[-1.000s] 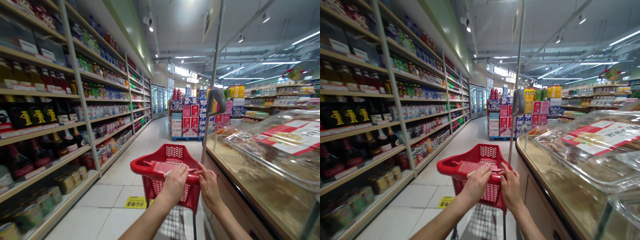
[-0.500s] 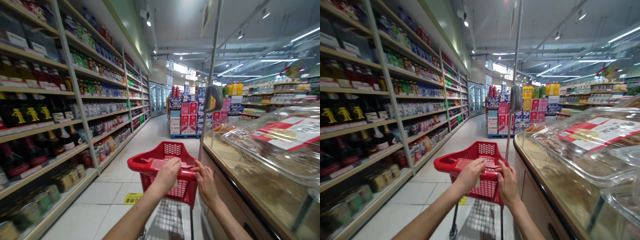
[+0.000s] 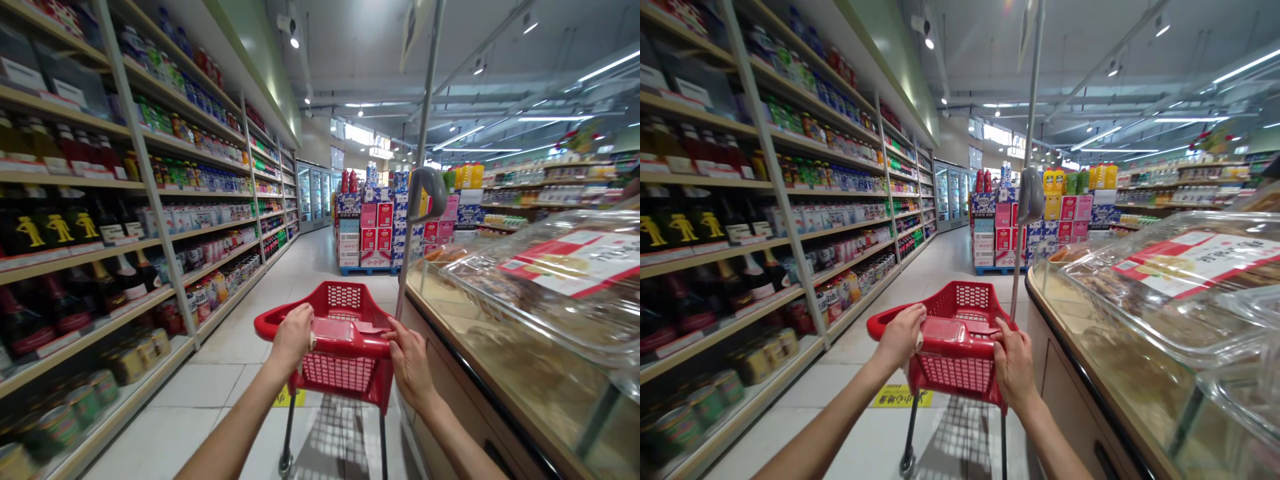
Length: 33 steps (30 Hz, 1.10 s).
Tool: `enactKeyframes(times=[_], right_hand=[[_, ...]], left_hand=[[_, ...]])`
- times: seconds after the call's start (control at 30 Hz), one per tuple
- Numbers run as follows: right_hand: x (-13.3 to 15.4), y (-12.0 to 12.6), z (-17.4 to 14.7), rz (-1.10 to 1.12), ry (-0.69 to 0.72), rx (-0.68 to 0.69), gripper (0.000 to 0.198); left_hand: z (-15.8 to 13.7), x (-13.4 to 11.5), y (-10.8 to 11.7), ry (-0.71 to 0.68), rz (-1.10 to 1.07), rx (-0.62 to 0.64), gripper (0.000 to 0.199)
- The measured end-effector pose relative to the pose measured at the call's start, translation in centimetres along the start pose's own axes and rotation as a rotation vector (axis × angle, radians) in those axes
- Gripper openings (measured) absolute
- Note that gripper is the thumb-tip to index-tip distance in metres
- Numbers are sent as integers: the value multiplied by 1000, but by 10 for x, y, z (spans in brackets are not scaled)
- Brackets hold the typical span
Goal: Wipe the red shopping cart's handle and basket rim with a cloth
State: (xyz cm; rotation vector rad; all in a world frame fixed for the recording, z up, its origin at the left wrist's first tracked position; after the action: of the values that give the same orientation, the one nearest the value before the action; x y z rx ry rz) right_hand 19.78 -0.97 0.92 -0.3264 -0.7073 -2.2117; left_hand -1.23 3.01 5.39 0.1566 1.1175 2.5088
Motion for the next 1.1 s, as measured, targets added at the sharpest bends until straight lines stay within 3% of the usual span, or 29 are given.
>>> enactKeyframes(times=[0.07,0.17,0.23,0.4,0.43,0.53,0.6,0.73,0.8,0.93,1.0,1.1], right_hand=[[-1,-1,0,0,-18,-15,37],[-4,-1,0,15,-19,6,38],[-5,0,-1,24,-13,24,38],[-5,2,-1,7,-18,-21,36],[-5,1,-1,1,-18,-30,36],[-5,0,-1,-10,-5,-23,36],[-6,0,-1,-9,8,-1,36],[-5,-1,-1,-18,10,-1,36],[-4,-1,-1,-36,-2,-24,35],[-4,0,-1,-33,12,-6,36],[-4,1,-1,-23,18,15,37],[-3,1,0,-33,9,5,36]], left_hand=[[1,-14,-2,-58,-16,20,27],[-3,-49,-7,-338,-93,57,32],[-6,-49,-6,-415,-113,61,33],[-3,1,1,-82,-14,26,28],[-4,0,1,-89,-17,27,28],[-9,-25,-4,-351,-86,57,33],[-11,-29,-5,-421,-99,60,33],[-8,-1,-3,-112,-9,-22,29],[-9,-5,-3,-128,-5,-50,31],[-16,-26,-7,-352,-67,-27,37],[-15,-12,-4,-294,-65,-25,35],[-14,20,3,-74,-25,-61,31]])
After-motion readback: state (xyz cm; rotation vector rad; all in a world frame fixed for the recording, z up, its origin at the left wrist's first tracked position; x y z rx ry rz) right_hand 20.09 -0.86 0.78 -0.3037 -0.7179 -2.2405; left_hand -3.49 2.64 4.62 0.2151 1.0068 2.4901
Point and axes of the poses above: each hand's wrist, its own z-axis towards the middle knuckle, its own y-axis out of the back of the hand, x = y × z, the point moved 4 cm from there along z, towards the middle knuckle, and after that the axes turned 5 degrees about z, right-handed, at the moved point
